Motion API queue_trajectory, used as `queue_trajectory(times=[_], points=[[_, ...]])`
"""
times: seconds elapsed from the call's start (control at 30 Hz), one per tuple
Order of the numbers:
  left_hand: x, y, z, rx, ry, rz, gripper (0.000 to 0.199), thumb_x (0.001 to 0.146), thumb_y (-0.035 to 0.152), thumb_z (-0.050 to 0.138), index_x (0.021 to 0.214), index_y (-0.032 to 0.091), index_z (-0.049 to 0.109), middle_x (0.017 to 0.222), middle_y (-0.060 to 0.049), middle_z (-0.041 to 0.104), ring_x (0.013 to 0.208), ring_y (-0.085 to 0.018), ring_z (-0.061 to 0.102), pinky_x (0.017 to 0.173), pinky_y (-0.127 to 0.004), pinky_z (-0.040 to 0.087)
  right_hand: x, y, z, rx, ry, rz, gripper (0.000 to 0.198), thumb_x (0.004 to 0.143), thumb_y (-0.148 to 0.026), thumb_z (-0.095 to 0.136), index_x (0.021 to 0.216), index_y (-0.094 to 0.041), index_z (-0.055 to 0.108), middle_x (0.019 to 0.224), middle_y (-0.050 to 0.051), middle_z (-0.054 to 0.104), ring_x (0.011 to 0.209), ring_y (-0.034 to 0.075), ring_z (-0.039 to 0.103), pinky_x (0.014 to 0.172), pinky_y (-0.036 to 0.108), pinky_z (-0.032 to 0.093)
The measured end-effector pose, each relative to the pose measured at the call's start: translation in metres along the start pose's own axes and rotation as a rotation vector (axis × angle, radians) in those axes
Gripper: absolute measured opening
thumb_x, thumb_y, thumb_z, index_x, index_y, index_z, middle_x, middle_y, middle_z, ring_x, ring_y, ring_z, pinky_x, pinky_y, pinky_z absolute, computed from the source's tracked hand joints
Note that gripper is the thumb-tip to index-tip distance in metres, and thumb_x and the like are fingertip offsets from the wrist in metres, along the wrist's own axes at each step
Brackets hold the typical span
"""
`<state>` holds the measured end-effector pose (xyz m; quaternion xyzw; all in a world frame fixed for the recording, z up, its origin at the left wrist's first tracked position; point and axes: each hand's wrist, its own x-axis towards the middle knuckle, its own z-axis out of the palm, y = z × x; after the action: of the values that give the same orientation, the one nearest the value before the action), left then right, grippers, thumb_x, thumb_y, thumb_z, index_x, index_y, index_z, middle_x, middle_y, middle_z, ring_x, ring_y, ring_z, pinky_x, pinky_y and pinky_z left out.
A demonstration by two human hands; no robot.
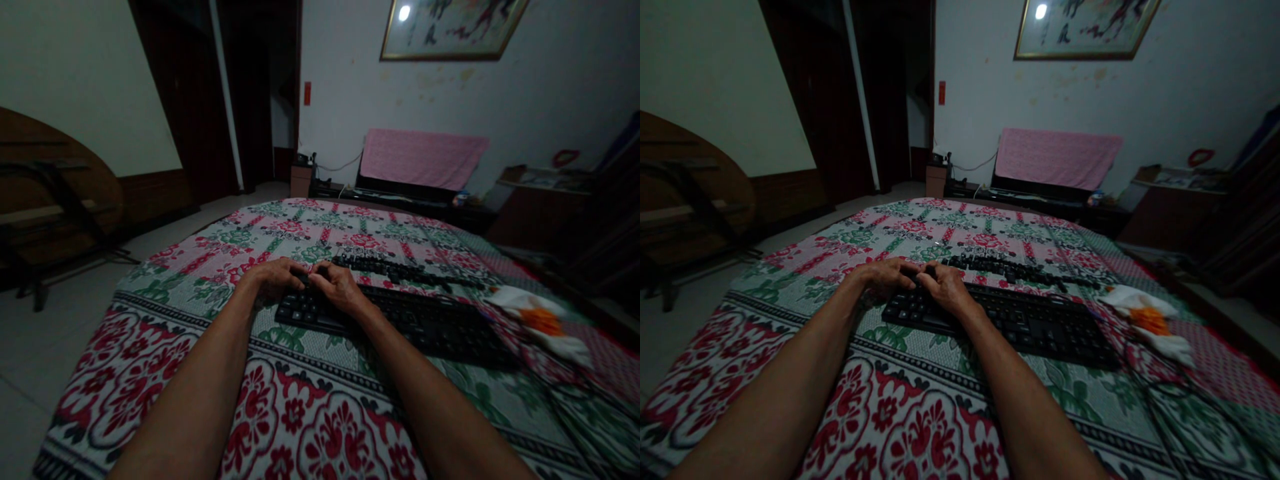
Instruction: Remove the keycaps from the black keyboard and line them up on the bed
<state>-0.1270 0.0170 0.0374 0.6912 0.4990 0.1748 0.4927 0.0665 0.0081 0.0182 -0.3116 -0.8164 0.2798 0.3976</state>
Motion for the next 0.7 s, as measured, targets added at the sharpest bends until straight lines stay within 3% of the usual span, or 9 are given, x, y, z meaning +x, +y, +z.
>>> queue_trajectory(times=[0.23,0.43,0.57,0.7], points=[[-0.0035,0.0045,0.0012,0.012,0.0,-0.021,0.049,0.059,0.018,0.063,0.108,0.02,0.062,0.073,0.002,0.064,0.059,-0.01,0.05,0.056,-0.021,0.037,0.0005,0.0058,0.003,0.032,0.059,0.063,0.022,0.082,-0.038,0.048,0.082,-0.017,0.055,0.065,-0.001,0.057,0.056,0.011,0.049,0.052,0.021,0.037],[-0.005,0.0063,0.0025,-0.014,-0.001,-0.017,0.046,0.059,0.019,0.064,0.105,0.019,0.064,0.068,0.003,0.062,0.057,-0.01,0.048,0.056,-0.02,0.037,0.0018,0.009,0.0059,0.146,0.101,0.131,0.021,0.08,-0.038,0.049,0.079,-0.018,0.053,0.065,0.001,0.06,0.057,0.012,0.052,0.053,0.022,0.041],[0.0004,0.0003,0.0005,-0.002,-0.004,0.023,0.043,0.057,0.018,0.064,0.1,0.019,0.066,0.076,0.002,0.064,0.065,-0.011,0.052,0.06,-0.02,0.039,0.0032,0.0068,0.0034,0.197,0.13,0.166,0.023,0.078,-0.04,0.051,0.076,-0.017,0.051,0.06,0.0,0.057,0.055,0.012,0.052,0.053,0.022,0.043],[0.0023,-0.0021,-0.0008,-0.003,-0.019,0.026,0.044,0.057,0.018,0.064,0.101,0.019,0.065,0.077,0.002,0.065,0.064,-0.011,0.052,0.059,-0.02,0.039,0.003,0.0014,-0.0008,0.241,0.072,0.163,0.023,0.077,-0.04,0.051,0.076,-0.017,0.051,0.061,-0.001,0.056,0.054,0.011,0.051,0.053,0.022,0.042]])
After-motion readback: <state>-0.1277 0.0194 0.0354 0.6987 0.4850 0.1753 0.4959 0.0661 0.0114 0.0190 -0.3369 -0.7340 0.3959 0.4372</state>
